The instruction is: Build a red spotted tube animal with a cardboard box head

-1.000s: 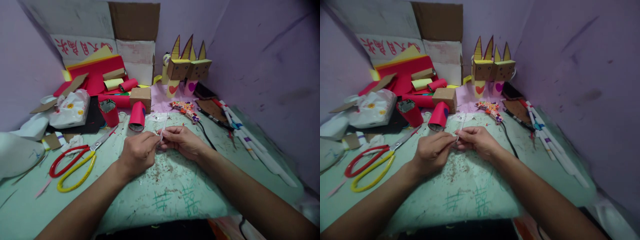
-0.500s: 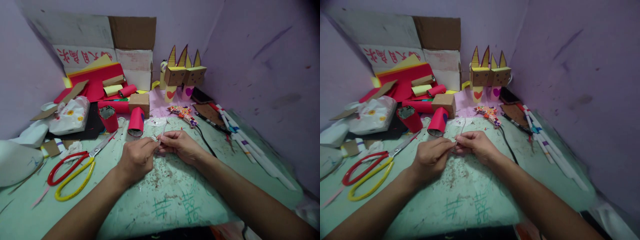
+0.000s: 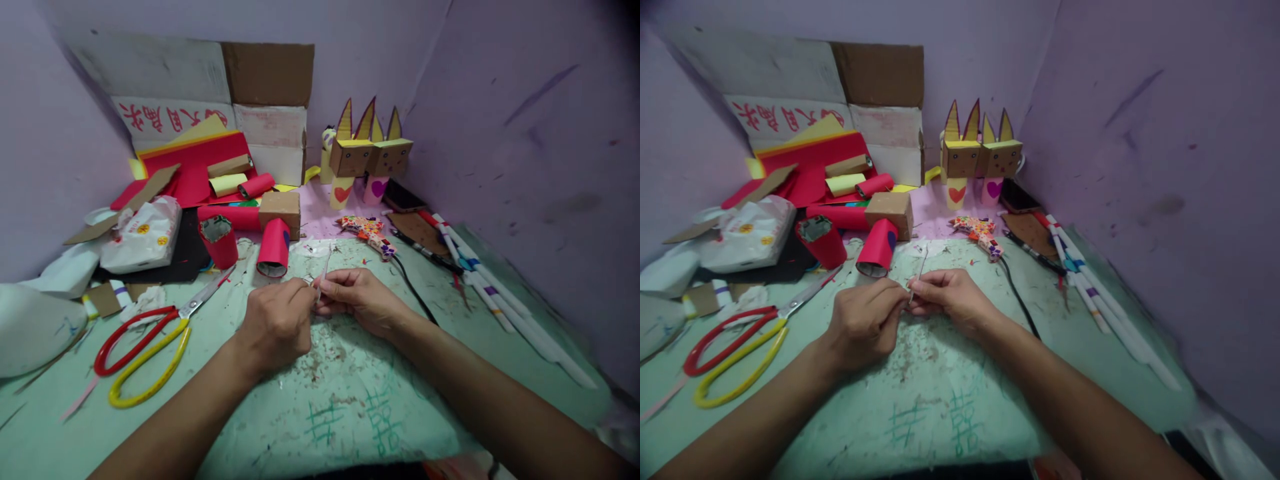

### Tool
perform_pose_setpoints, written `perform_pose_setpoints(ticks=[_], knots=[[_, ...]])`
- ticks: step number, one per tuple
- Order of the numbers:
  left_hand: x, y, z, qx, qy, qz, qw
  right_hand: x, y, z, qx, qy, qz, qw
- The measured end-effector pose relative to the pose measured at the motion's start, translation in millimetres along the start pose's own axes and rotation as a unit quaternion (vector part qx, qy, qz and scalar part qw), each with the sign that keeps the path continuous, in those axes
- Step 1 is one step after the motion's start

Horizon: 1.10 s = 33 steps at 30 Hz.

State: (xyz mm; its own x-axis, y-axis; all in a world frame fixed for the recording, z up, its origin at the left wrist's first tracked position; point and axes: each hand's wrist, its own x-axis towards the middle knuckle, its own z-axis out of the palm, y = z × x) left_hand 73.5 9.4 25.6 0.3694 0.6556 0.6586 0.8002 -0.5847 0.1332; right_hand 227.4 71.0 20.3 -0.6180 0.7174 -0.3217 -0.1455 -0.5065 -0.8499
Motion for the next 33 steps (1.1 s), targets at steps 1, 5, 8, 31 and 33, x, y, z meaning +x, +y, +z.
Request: perform_pose_setpoints(ticks=[1, 5, 8, 31, 33], knots=[[0.0, 0.2, -0.1, -0.018, -0.003, -0.014, 1.000, -0.5, -0.3, -0.2, -0.001, -0.006, 0.000, 1.000], [4.4, -0.9, -2.9, -0.154, 0.046, -0.202, 0.966, -3.8, -1.4, -0.8, -0.005, -0.052, 0.016, 0.998], [10.7, -2.4, -6.1, -0.320, 0.037, -0.405, 0.856, -6.8, 0.0, 0.8, -0.030, -0.088, 0.043, 0.995], [13.7, 7.4, -3.6, -0.440, -0.089, -0.545, 0.708, -7.8, -8.2, 5.9, -0.159, 0.036, -0.046, 0.986], [13.5, 7.2, -3.1, -0.438, -0.094, -0.547, 0.708, -7.7, -8.5, 5.7, -0.161, 0.035, -0.032, 0.986]])
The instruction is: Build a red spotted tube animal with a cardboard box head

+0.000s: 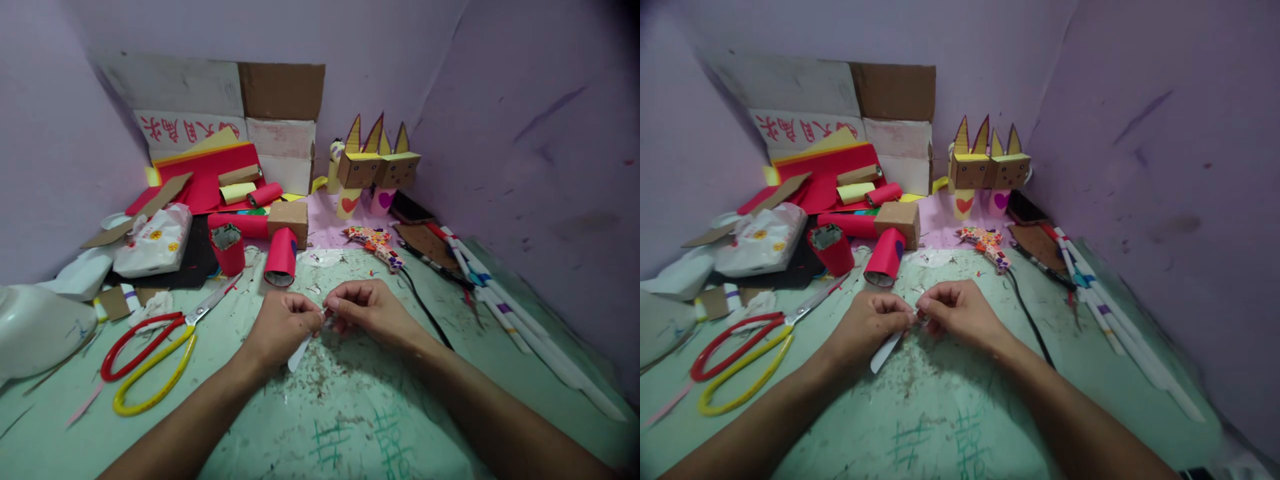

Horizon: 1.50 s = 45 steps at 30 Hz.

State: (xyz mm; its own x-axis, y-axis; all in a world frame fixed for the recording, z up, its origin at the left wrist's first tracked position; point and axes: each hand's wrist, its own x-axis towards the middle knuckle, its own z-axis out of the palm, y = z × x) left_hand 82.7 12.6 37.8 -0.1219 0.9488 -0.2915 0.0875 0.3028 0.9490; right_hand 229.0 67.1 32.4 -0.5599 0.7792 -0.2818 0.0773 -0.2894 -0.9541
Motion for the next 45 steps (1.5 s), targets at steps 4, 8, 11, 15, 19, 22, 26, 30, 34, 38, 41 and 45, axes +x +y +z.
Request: perform_pose_setpoints(ticks=[4, 8, 11, 15, 19, 22, 26, 30, 34, 38, 41, 45], knots=[[-0.2, -0.4, -0.7, -0.021, -0.032, 0.009, 0.999, 0.1, 1.1, -1.2, 0.022, -0.022, 0.011, 0.999], [-1.1, 2.6, -2.8, -0.028, -0.072, 0.030, 0.997, 0.0, 2.6, -2.4, 0.046, -0.057, 0.021, 0.997], [-0.6, 5.8, -5.3, -0.010, -0.086, 0.048, 0.995, -0.1, 3.4, -2.9, 0.085, -0.091, 0.035, 0.992], [1.9, 5.2, -8.0, -0.037, -0.073, 0.024, 0.996, -0.3, 5.1, -1.8, 0.106, -0.081, 0.017, 0.991], [3.3, 2.3, -8.0, -0.124, -0.082, -0.063, 0.987, 0.6, 6.2, 0.2, 0.059, -0.035, -0.030, 0.997], [3.2, 1.7, -7.3, -0.140, -0.101, -0.086, 0.981, 1.4, 6.1, 1.6, 0.031, -0.009, -0.036, 0.999], [3.2, 1.7, -7.4, -0.154, -0.114, -0.099, 0.977, 1.0, 5.4, 2.1, 0.016, -0.007, -0.040, 0.999], [2.0, 4.5, -7.4, -0.148, -0.103, -0.113, 0.977, -0.6, 4.6, 0.9, 0.003, -0.007, -0.044, 0.999], [1.0, 6.9, -5.9, -0.115, -0.074, -0.101, 0.985, -1.9, 3.1, 0.7, -0.023, -0.014, -0.054, 0.998], [2.2, 2.4, -5.2, -0.019, -0.052, -0.037, 0.998, -1.9, 4.4, 2.4, -0.070, -0.007, -0.077, 0.995], [2.0, 0.7, -4.3, 0.004, -0.032, 0.005, 0.999, -2.1, 9.2, 5.3, -0.107, -0.001, -0.127, 0.986], [-1.4, 6.7, 0.9, -0.098, -0.017, -0.024, 0.995, -4.0, 17.5, 10.2, -0.158, 0.041, -0.229, 0.960]])
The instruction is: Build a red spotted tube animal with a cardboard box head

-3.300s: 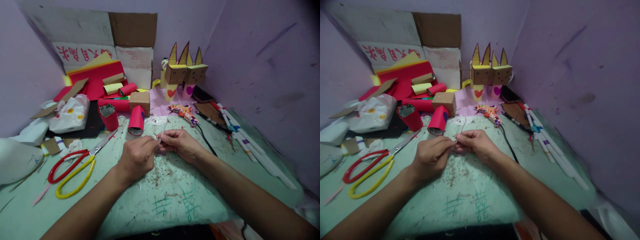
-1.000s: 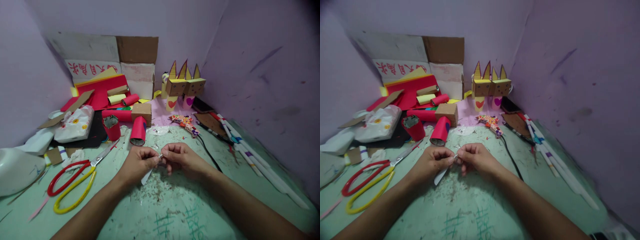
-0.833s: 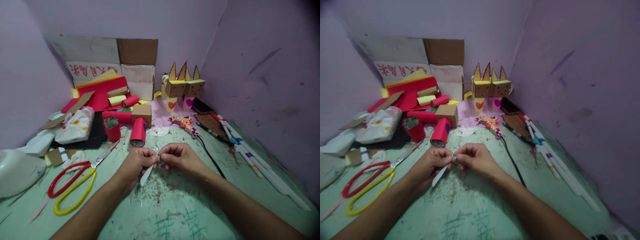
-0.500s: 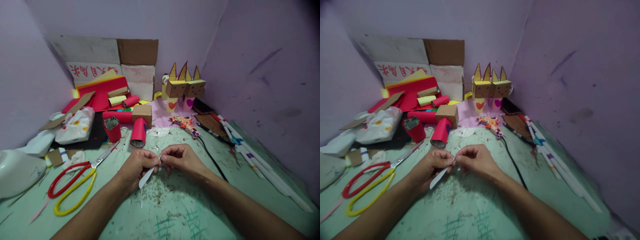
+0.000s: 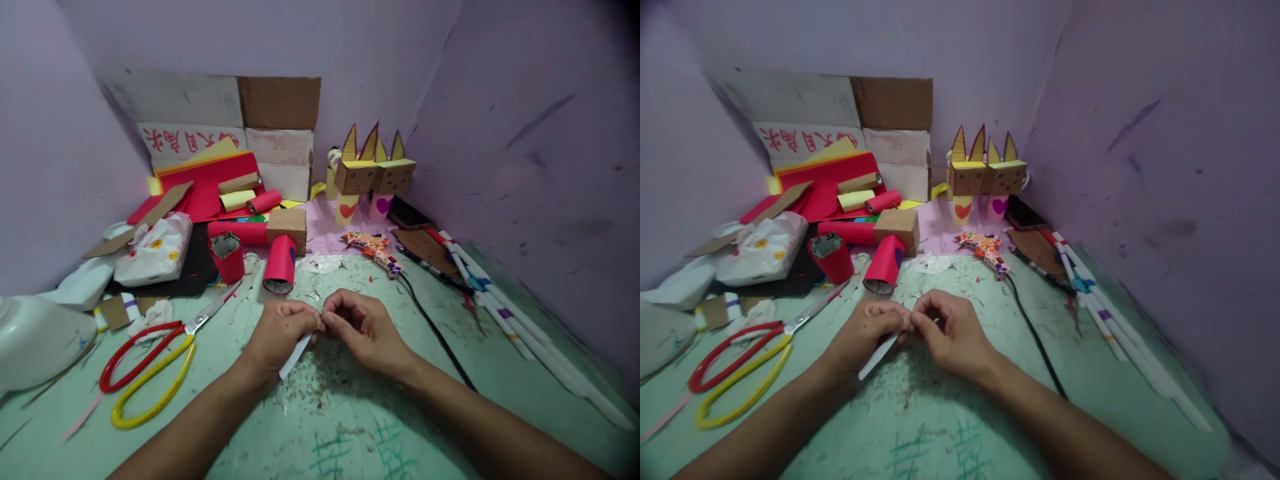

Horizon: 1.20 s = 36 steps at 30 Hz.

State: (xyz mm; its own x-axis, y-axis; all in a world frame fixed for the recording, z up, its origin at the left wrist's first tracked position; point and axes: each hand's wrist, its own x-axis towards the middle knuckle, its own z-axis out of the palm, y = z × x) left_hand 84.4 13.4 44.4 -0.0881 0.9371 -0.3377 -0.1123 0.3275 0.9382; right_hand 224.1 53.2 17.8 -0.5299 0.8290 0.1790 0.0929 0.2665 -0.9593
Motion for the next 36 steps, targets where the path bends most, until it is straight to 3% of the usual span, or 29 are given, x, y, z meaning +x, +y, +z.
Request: perform_pose_setpoints(ticks=[7, 13, 17, 21, 23, 26, 27, 29, 32, 34, 36], knots=[[-5.0, 1.5, 10.8, -0.186, -0.009, -0.105, 0.977, -6.7, 1.7, 4.1, -0.038, 0.054, -0.116, 0.991], [-12.5, -4.3, 15.7, -0.239, -0.018, -0.147, 0.960, -4.2, 3.1, 0.9, -0.130, 0.062, -0.281, 0.949], [-12.0, -4.7, 16.2, -0.256, -0.021, -0.145, 0.956, -10.2, 4.7, 0.9, -0.180, 0.068, -0.288, 0.938], [-5.6, 2.2, 6.7, -0.259, 0.018, -0.163, 0.952, -22.5, 2.4, 6.8, -0.157, 0.057, -0.307, 0.937], [-7.4, 6.5, 2.5, -0.232, 0.014, -0.143, 0.962, -21.8, 0.2, 8.8, -0.100, 0.068, -0.250, 0.961], [-16.6, 9.8, -0.6, 0.005, 0.002, 0.001, 1.000, -7.9, -2.3, 6.9, 0.078, 0.110, -0.019, 0.991], [-19.3, 9.8, -2.6, 0.116, 0.022, 0.063, 0.991, -1.9, -2.9, 5.1, 0.152, 0.112, 0.061, 0.980], [-21.3, 9.0, -11.2, 0.311, 0.084, 0.151, 0.935, 7.9, -3.5, 1.6, 0.274, 0.090, 0.175, 0.941], [-16.0, 9.9, -32.8, 0.472, 0.136, 0.153, 0.858, 12.5, -4.2, -0.8, 0.343, 0.036, 0.251, 0.904], [-11.7, 14.0, -43.8, 0.491, 0.152, 0.149, 0.845, 10.5, -4.4, -0.1, 0.357, 0.014, 0.270, 0.894], [-10.2, 19.9, -44.7, 0.442, 0.140, 0.148, 0.874, 8.0, -4.3, 1.2, 0.367, 0.004, 0.275, 0.888]])
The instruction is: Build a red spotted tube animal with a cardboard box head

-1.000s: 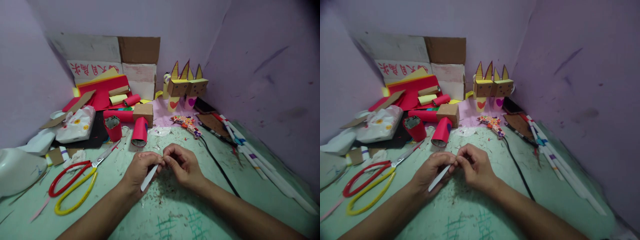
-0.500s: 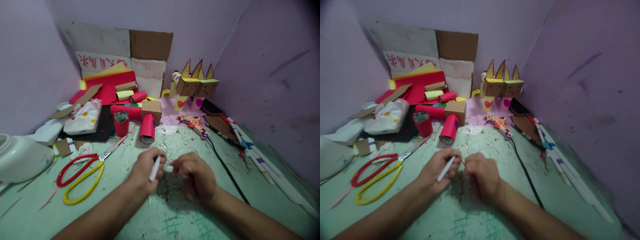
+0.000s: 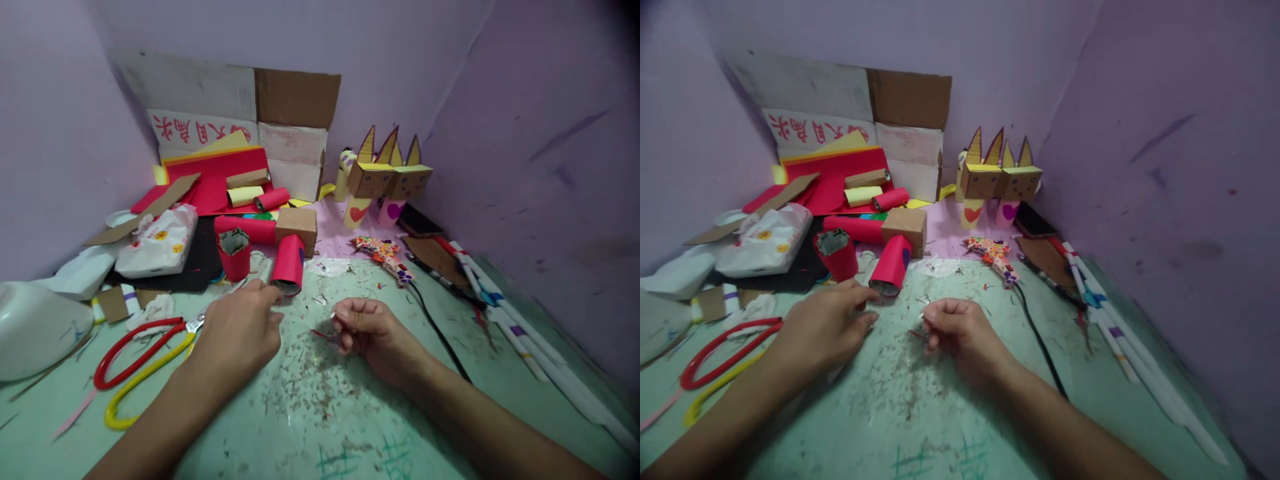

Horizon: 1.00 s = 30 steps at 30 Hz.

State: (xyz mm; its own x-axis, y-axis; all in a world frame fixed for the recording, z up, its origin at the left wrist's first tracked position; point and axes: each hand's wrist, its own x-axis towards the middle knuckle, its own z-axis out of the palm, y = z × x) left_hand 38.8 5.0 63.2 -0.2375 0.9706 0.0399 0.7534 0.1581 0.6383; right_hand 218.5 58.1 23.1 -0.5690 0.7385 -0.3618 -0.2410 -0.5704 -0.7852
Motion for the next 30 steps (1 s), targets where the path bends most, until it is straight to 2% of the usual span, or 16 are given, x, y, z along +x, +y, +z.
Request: perform_pose_setpoints(ticks=[2, 4, 5, 8, 12, 16, 30], knots=[[-0.6, 10.8, 1.6, -0.120, -0.059, -0.044, 0.990, -0.8, 1.6, 0.3, 0.002, -0.006, 0.004, 1.000], [-4.1, 23.6, 9.0, -0.242, -0.123, -0.121, 0.955, -0.8, 2.4, 0.3, -0.001, -0.014, 0.009, 1.000], [-6.0, 28.6, 14.0, -0.286, -0.133, -0.154, 0.936, -0.7, 2.6, 0.4, -0.003, -0.018, 0.012, 1.000], [-9.0, 33.7, 27.9, -0.366, -0.118, -0.204, 0.900, -1.0, 2.8, 0.7, -0.007, -0.024, 0.014, 1.000], [-7.3, 27.1, 34.8, -0.411, -0.119, -0.208, 0.879, -2.4, 3.6, 1.6, -0.021, -0.025, 0.010, 0.999], [-6.4, 24.0, 34.8, -0.418, -0.129, -0.207, 0.875, -2.1, 5.0, 1.2, -0.026, -0.022, 0.008, 0.999], [-6.1, 24.5, 32.2, -0.381, -0.119, -0.168, 0.902, -0.5, 6.7, 1.5, -0.044, -0.028, 0.013, 0.999]])
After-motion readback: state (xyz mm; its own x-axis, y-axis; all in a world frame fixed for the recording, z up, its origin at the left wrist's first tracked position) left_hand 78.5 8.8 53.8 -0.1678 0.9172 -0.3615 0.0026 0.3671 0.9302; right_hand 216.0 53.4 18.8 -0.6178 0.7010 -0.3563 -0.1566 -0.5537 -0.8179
